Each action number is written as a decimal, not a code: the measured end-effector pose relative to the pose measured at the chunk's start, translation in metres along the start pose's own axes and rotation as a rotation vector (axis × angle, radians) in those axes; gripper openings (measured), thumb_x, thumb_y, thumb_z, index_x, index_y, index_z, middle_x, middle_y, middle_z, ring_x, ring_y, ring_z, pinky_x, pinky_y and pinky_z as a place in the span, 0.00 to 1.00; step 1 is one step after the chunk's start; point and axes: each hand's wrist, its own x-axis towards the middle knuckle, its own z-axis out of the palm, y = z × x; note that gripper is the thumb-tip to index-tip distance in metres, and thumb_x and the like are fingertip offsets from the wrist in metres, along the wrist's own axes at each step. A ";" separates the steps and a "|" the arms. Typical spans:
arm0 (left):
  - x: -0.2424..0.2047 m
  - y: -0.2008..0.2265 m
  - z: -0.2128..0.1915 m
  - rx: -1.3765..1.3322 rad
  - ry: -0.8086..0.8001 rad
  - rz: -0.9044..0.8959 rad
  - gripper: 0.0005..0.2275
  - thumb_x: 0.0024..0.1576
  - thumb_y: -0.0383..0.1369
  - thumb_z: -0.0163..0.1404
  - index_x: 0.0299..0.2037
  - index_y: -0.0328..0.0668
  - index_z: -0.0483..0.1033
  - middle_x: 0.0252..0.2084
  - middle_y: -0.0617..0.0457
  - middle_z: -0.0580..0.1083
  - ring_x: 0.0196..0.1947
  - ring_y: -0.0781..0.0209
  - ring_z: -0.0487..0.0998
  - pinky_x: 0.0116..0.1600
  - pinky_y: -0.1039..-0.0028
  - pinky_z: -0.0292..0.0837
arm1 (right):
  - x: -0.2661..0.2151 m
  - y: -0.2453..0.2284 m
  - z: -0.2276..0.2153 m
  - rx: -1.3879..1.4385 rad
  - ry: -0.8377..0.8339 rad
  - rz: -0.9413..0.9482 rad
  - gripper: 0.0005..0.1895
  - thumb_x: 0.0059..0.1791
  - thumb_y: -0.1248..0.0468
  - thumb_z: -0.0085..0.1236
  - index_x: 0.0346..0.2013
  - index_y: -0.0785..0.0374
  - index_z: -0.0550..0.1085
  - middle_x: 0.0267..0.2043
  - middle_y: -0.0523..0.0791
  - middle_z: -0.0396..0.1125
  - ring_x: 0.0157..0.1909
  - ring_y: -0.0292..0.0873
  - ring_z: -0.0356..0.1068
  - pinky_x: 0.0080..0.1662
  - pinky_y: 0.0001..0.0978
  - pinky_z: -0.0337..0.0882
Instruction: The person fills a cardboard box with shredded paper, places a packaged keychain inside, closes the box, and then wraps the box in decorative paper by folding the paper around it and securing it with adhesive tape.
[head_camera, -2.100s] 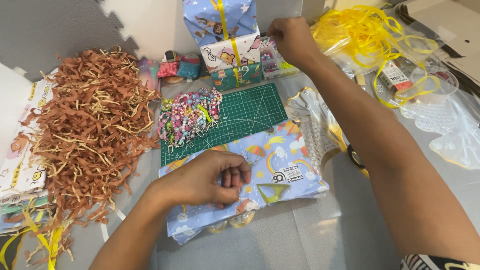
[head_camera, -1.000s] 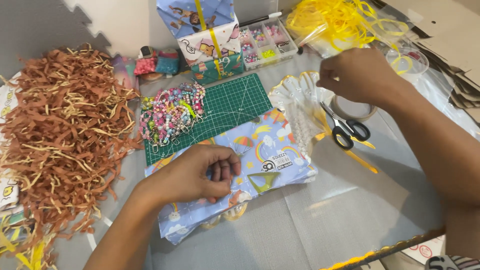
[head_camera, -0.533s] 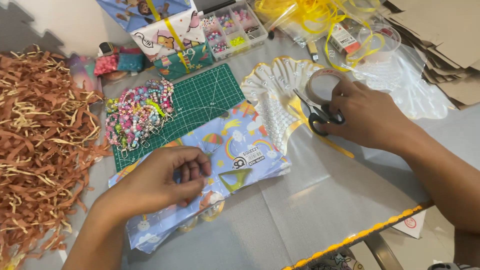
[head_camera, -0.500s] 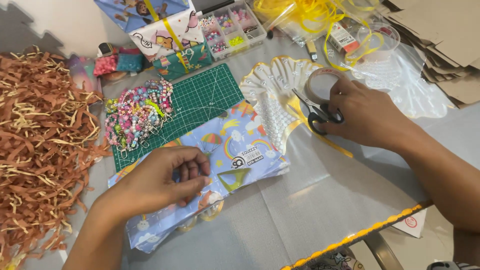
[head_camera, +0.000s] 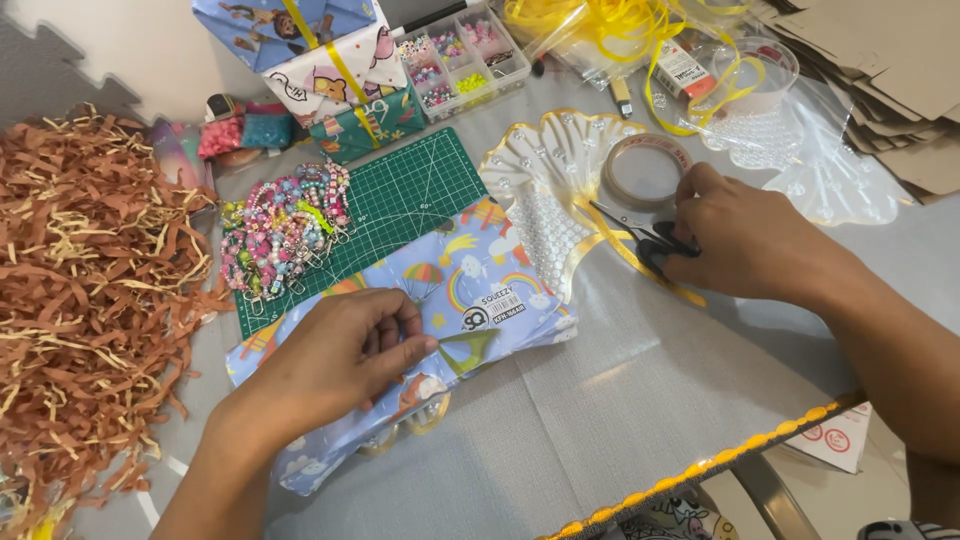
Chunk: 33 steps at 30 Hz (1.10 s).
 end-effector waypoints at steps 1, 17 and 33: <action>0.000 0.000 0.000 -0.004 0.001 0.000 0.09 0.68 0.38 0.66 0.36 0.51 0.85 0.19 0.58 0.77 0.15 0.67 0.77 0.29 0.72 0.69 | -0.001 -0.001 0.001 -0.004 -0.001 -0.001 0.24 0.48 0.40 0.67 0.47 0.53 0.85 0.72 0.41 0.64 0.57 0.55 0.80 0.51 0.55 0.80; 0.002 -0.010 0.001 0.050 0.027 0.122 0.08 0.68 0.40 0.65 0.36 0.53 0.84 0.22 0.59 0.78 0.19 0.67 0.77 0.32 0.69 0.69 | 0.012 0.030 0.023 -0.117 0.290 -0.089 0.20 0.56 0.53 0.54 0.60 0.55 0.78 0.63 0.50 0.72 0.58 0.63 0.79 0.51 0.62 0.81; 0.005 -0.019 0.005 0.116 0.091 0.242 0.11 0.68 0.42 0.64 0.35 0.54 0.79 0.28 0.61 0.76 0.29 0.66 0.72 0.37 0.67 0.67 | 0.058 0.060 0.026 0.368 0.240 -0.322 0.22 0.58 0.56 0.63 0.64 0.59 0.77 0.66 0.52 0.72 0.64 0.56 0.74 0.65 0.47 0.72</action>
